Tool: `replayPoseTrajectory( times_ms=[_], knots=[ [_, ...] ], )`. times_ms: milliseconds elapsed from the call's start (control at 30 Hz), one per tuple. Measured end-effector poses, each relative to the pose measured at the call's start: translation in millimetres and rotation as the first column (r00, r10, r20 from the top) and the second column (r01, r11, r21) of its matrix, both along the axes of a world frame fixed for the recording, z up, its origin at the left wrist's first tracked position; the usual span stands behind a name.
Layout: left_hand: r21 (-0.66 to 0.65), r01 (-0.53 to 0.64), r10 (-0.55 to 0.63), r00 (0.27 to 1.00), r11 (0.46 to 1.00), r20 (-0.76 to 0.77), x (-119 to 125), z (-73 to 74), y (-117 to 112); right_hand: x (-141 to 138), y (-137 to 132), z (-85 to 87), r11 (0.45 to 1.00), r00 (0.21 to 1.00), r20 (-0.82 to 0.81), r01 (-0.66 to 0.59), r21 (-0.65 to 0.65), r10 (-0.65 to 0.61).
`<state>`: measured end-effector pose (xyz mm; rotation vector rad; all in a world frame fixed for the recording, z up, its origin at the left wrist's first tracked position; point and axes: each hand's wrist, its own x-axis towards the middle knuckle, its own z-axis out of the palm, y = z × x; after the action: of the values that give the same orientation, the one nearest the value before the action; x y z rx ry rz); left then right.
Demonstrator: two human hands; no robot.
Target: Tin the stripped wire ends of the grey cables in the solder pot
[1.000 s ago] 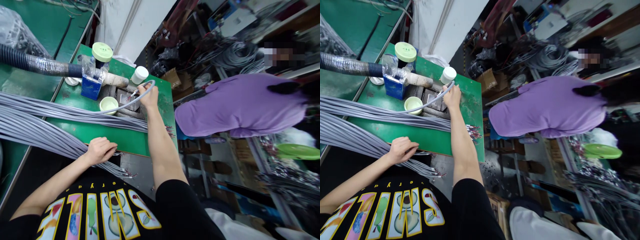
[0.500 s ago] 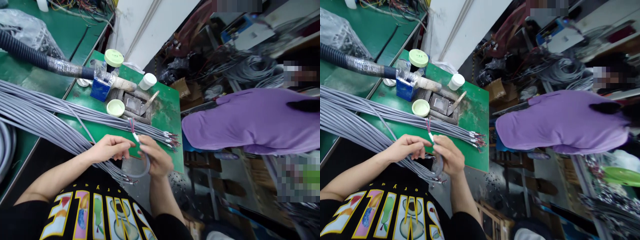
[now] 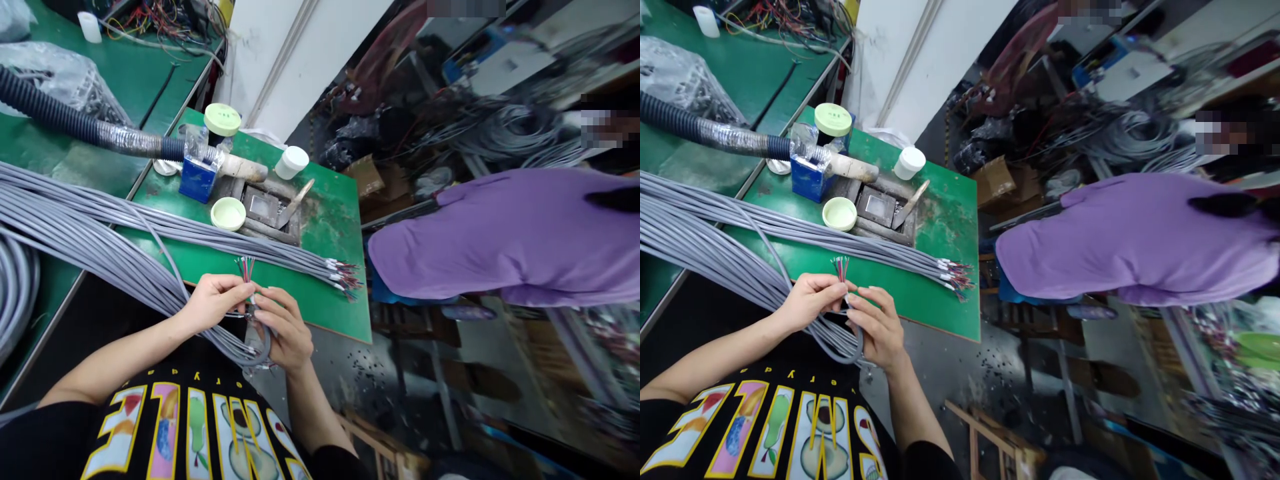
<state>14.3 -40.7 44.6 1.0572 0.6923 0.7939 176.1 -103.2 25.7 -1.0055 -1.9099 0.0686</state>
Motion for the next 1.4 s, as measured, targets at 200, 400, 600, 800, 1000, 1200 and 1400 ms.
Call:
replayPoseTrajectory(
  times_ms=[200,400,600,800,1000,1200,1400],
  knots=[
    [0.01,-0.005,0.005,1.0,1.0,0.012,-0.4,-1.1,-2.8,-0.4,-1.4,-2.4,1.0,1.0,-0.003,-0.016,0.013,0.016],
    [0.016,-0.008,0.008,1.0,1.0,0.002,-0.9,-1.6,-2.9,-0.9,-2.3,-4.1,0.999,0.999,-0.014,-0.032,0.018,0.032],
    [0.025,-0.013,0.014,1.0,1.0,-0.027,-0.7,-2.3,-3.4,-1.7,-2.7,-4.0,1.0,1.0,0.0,-0.026,0.014,0.026],
    [0.077,-0.008,0.013,0.998,0.997,-0.062,-0.4,-2.3,-3.2,-4.2,-6.7,-3.9,1.0,1.0,0.015,-0.012,0.004,0.012],
    [0.309,0.198,-0.117,0.958,0.93,-0.261,11.4,-12.4,-6.7,1.1,-28.2,-10.6,0.992,0.982,0.145,0.125,-0.024,-0.121],
    [0.761,0.316,0.203,0.842,0.566,-0.5,6.3,-29.2,16.3,40.5,-85.0,-42.2,0.793,0.816,0.466,0.517,-0.322,-0.342],
    [0.846,0.391,0.577,0.619,0.362,-0.533,-0.7,-22.7,66.1,22.8,-96.9,-55.9,0.519,0.934,0.304,0.358,-0.776,-0.19]
  ],
)
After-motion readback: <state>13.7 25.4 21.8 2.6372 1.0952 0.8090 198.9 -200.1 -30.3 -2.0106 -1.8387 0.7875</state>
